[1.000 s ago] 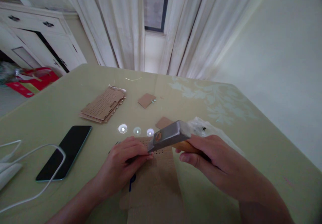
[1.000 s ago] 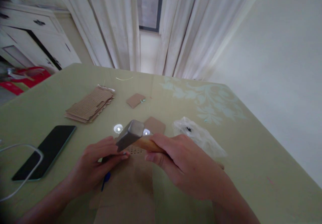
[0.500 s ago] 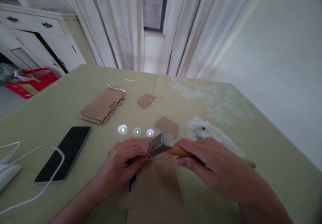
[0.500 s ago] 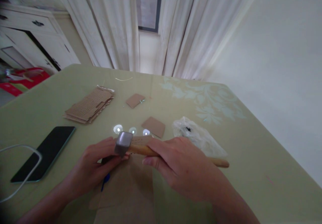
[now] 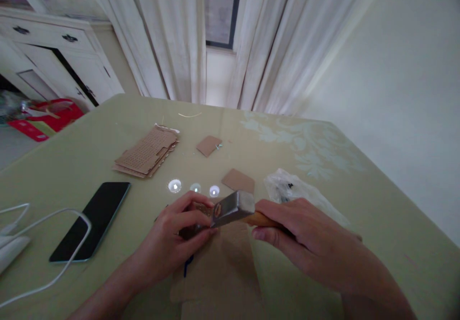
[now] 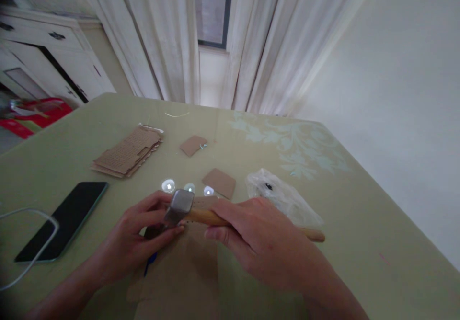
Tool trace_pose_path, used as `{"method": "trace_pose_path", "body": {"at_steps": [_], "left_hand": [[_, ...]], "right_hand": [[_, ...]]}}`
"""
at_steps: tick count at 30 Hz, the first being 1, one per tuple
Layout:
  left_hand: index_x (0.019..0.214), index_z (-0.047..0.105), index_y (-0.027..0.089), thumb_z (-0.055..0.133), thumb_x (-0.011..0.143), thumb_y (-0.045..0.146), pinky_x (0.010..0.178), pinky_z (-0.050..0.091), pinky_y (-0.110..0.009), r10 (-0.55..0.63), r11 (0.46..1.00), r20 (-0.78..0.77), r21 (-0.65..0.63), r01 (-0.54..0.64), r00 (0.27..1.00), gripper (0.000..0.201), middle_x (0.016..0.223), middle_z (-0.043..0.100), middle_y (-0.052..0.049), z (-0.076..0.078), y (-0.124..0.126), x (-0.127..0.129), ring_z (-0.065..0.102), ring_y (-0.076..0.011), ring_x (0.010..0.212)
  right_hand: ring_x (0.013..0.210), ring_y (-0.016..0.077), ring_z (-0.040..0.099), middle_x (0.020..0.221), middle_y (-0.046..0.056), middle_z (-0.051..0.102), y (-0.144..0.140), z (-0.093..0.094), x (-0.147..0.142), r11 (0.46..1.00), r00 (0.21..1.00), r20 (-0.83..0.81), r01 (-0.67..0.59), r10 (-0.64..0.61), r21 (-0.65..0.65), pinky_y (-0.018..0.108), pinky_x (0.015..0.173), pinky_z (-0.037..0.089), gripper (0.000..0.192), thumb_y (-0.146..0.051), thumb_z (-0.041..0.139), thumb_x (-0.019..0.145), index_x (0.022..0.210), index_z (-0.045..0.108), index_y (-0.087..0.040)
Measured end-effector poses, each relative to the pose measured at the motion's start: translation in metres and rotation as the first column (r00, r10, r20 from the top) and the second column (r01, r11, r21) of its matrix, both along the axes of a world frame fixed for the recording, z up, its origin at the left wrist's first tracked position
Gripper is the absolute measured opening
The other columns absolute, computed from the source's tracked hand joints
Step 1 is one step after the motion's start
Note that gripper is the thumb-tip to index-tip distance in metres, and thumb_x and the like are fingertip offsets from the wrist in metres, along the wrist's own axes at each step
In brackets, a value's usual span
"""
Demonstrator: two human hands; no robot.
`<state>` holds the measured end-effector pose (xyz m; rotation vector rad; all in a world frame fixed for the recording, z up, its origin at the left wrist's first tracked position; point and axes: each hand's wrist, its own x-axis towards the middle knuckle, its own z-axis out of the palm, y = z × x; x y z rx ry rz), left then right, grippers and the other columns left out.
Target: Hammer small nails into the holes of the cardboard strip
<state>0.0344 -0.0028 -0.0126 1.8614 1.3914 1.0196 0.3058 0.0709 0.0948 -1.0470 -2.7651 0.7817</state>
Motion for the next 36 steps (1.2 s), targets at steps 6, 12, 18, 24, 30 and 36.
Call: {"method": "trace_pose_path", "body": {"at_steps": [6, 12, 18, 24, 30, 36], "left_hand": [[0.106, 0.080, 0.027, 0.075, 0.096, 0.027, 0.066, 0.055, -0.021, 0.015, 0.999, -0.028, -0.047, -0.016, 0.999, 0.011, 0.119, 0.071, -0.004, 0.005, 0.000, 0.001, 0.069, -0.0144, 0.085], [0.124, 0.075, 0.031, 0.084, 0.090, 0.032, 0.075, 0.059, -0.025, -0.015, 0.996, -0.074, -0.084, 0.008, 0.997, 0.035, 0.129, 0.070, -0.004, 0.012, -0.001, 0.000, 0.071, -0.0195, 0.099], [0.137, 0.070, 0.033, 0.086, 0.088, 0.036, 0.076, 0.060, -0.028, -0.006, 0.998, -0.091, -0.068, -0.001, 0.996, 0.051, 0.132, 0.069, -0.007, 0.011, -0.001, 0.000, 0.071, -0.0213, 0.097], [0.137, 0.070, 0.033, 0.085, 0.088, 0.031, 0.075, 0.060, -0.027, 0.005, 0.999, -0.073, -0.039, -0.008, 0.997, 0.051, 0.134, 0.068, -0.007, 0.009, 0.000, 0.000, 0.071, -0.0228, 0.105], [0.137, 0.069, 0.031, 0.086, 0.088, 0.034, 0.071, 0.057, -0.026, -0.002, 0.999, -0.086, -0.051, -0.002, 0.996, 0.052, 0.131, 0.069, -0.006, 0.004, 0.000, 0.003, 0.069, -0.0188, 0.091], [0.149, 0.062, 0.035, 0.083, 0.093, 0.039, 0.079, 0.057, -0.026, 0.026, 0.999, -0.051, 0.020, -0.025, 0.998, 0.059, 0.144, 0.063, -0.008, 0.012, -0.002, -0.015, 0.066, -0.0165, 0.093]], "right_hand": [[0.073, 0.0201, 0.064, 0.085, 0.001, 0.075, 0.001, -0.004, -0.001, 0.999, 0.997, 0.058, -0.050, 0.049, 0.019, 0.032, 0.068, 0.035, 0.018, -0.037, 0.060, 0.110, 0.108, 0.073, -0.025], [0.075, 0.0203, 0.065, 0.083, 0.001, 0.073, 0.001, -0.006, -0.001, 0.999, 0.996, 0.078, -0.038, 0.036, 0.026, 0.032, 0.068, 0.035, 0.014, -0.034, 0.063, 0.108, 0.105, 0.072, -0.024], [0.074, 0.0211, 0.065, 0.083, 0.001, 0.074, 0.003, -0.007, -0.006, 0.998, 0.991, 0.120, -0.055, 0.051, 0.036, 0.033, 0.068, 0.034, 0.013, -0.032, 0.062, 0.108, 0.107, 0.073, -0.024], [0.075, 0.0215, 0.065, 0.082, 0.002, 0.074, 0.004, -0.004, -0.006, 0.998, 0.989, 0.133, -0.060, 0.058, 0.008, 0.033, 0.069, 0.034, 0.014, -0.032, 0.062, 0.107, 0.101, 0.073, -0.024], [0.077, 0.0199, 0.066, 0.085, 0.001, 0.074, 0.006, -0.003, -0.008, 0.998, 0.993, 0.105, -0.039, 0.045, -0.054, 0.031, 0.070, 0.035, 0.017, -0.034, 0.060, 0.110, 0.106, 0.073, -0.024], [0.078, 0.0203, 0.064, 0.085, 0.001, 0.073, 0.009, 0.001, -0.005, 0.998, 0.995, 0.086, -0.048, 0.050, -0.027, 0.032, 0.071, 0.035, 0.015, -0.034, 0.062, 0.110, 0.107, 0.073, -0.024]]}}
